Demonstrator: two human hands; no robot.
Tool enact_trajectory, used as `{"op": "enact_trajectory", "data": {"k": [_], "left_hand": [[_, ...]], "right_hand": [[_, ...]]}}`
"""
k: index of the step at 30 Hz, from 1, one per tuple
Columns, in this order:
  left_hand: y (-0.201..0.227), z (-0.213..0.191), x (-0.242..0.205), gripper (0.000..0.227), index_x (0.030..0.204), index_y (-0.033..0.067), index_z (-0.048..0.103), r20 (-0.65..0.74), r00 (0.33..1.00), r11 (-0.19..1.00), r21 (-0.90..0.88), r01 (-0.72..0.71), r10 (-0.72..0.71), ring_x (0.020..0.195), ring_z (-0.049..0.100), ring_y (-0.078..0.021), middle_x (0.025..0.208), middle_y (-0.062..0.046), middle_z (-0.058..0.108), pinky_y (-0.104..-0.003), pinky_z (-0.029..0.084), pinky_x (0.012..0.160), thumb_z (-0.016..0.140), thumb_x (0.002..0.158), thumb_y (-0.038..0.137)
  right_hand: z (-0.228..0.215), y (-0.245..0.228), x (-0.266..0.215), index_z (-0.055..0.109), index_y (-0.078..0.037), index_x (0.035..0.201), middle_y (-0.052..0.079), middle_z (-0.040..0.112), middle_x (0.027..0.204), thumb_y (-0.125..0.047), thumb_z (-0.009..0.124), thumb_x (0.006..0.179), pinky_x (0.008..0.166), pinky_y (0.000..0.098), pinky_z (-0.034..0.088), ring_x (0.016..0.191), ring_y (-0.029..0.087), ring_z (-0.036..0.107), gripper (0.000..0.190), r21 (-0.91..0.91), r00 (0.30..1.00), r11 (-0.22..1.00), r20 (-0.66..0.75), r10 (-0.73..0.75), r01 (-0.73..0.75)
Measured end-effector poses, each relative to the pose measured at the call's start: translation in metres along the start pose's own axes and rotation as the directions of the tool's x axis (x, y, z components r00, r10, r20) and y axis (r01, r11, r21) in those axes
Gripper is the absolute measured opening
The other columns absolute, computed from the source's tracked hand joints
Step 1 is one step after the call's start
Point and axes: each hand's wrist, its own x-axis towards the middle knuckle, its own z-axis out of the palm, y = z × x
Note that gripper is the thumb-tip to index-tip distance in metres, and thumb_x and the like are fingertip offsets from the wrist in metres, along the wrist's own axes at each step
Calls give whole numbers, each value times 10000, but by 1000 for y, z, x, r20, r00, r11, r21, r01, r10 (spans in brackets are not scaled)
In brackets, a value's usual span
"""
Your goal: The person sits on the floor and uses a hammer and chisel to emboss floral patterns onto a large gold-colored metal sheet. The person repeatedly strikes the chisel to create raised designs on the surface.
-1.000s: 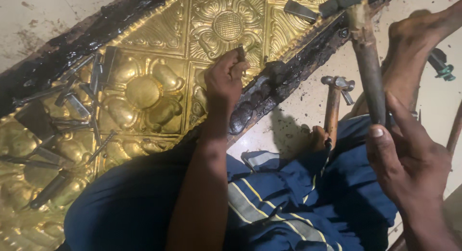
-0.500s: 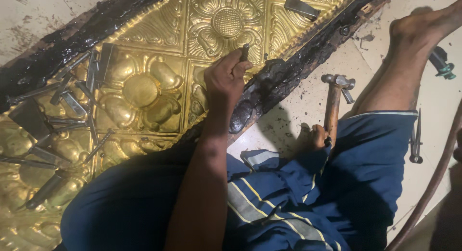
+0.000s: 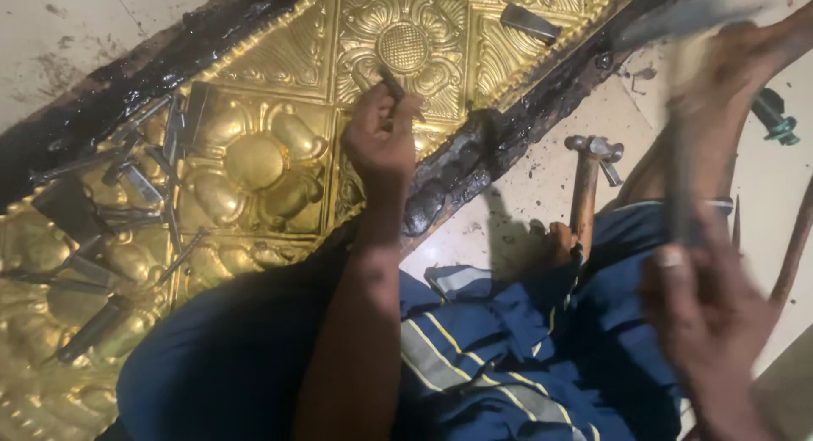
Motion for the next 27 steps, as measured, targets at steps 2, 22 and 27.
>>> {"op": "enact_trajectory", "data": {"k": [2,22,27], "left_hand": [[7,-8,-3,136,1074,6,716,-77,995,998,21,-56,58,776,690,-169,910,-98,735,-295,561,663,758,947,30],[165,-203,-64,163,1119,-47,582,-354,935,1000,4,11,-9,801,664,-129,937,-94,671,-298,621,683,685,998,-7],[151,-224,-35,150,1042,-30,661,-229,961,951,225,211,-159,700,666,-115,855,-88,717,-285,603,606,706,925,54]], "right_hand": [[12,15,-19,501,-129,1545,24,668,810,-125,553,1021,412,224,380,492,52,474,526,105,981,982,131,142,-156],[71,77,-73,486,-184,1529,55,541,622,-220,538,993,362,270,335,424,123,417,540,311,640,612,628,442,-727],[76,75,-78,490,-204,1527,58,550,625,-243,535,992,364,283,344,423,129,420,538,227,677,704,572,463,-673]]}}
